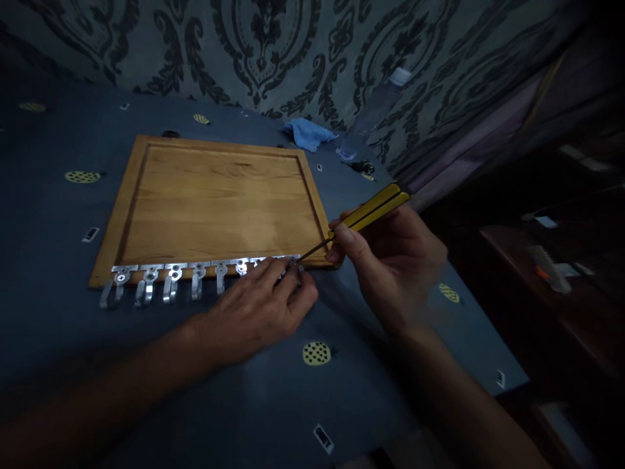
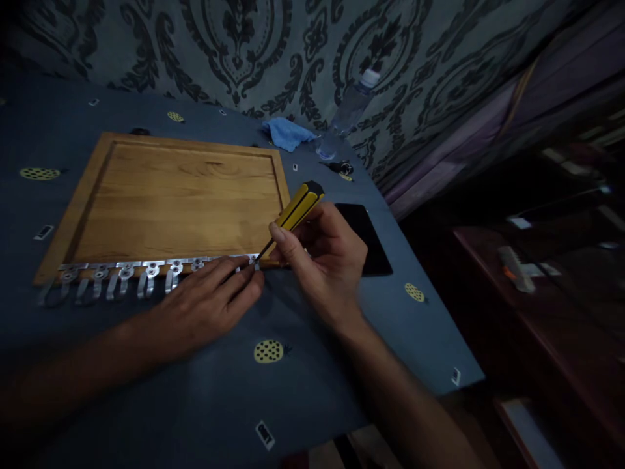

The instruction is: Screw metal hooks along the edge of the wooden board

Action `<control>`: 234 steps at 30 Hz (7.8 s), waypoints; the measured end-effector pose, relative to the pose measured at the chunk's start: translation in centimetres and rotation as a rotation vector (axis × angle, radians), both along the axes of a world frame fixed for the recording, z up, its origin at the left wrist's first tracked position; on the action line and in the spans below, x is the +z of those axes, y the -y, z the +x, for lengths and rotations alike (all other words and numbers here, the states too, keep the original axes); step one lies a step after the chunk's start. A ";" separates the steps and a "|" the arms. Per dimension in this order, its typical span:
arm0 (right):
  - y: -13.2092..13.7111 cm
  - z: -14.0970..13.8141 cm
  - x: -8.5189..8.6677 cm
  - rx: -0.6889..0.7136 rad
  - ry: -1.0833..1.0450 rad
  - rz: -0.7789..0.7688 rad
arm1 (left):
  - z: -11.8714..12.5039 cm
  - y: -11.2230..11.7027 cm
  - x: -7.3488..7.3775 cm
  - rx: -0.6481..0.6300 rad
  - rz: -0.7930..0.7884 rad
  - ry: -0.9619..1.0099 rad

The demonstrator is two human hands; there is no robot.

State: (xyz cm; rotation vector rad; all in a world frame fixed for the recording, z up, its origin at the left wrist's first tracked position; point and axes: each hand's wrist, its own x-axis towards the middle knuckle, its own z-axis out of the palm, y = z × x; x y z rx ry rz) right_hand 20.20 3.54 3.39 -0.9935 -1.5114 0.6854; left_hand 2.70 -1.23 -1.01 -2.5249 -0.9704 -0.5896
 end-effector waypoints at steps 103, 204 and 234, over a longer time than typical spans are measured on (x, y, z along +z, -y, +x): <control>0.3 1.2 0.9 0.178 0.063 -0.097 | 0.1 0.1 -0.1 0.002 -0.010 0.022; 0.0 0.4 0.0 -0.054 0.051 -0.069 | -0.1 -0.1 -0.1 -0.015 -0.022 -0.009; 0.2 0.4 0.2 0.073 0.058 -0.071 | 0.0 0.0 -0.1 -0.014 -0.030 -0.007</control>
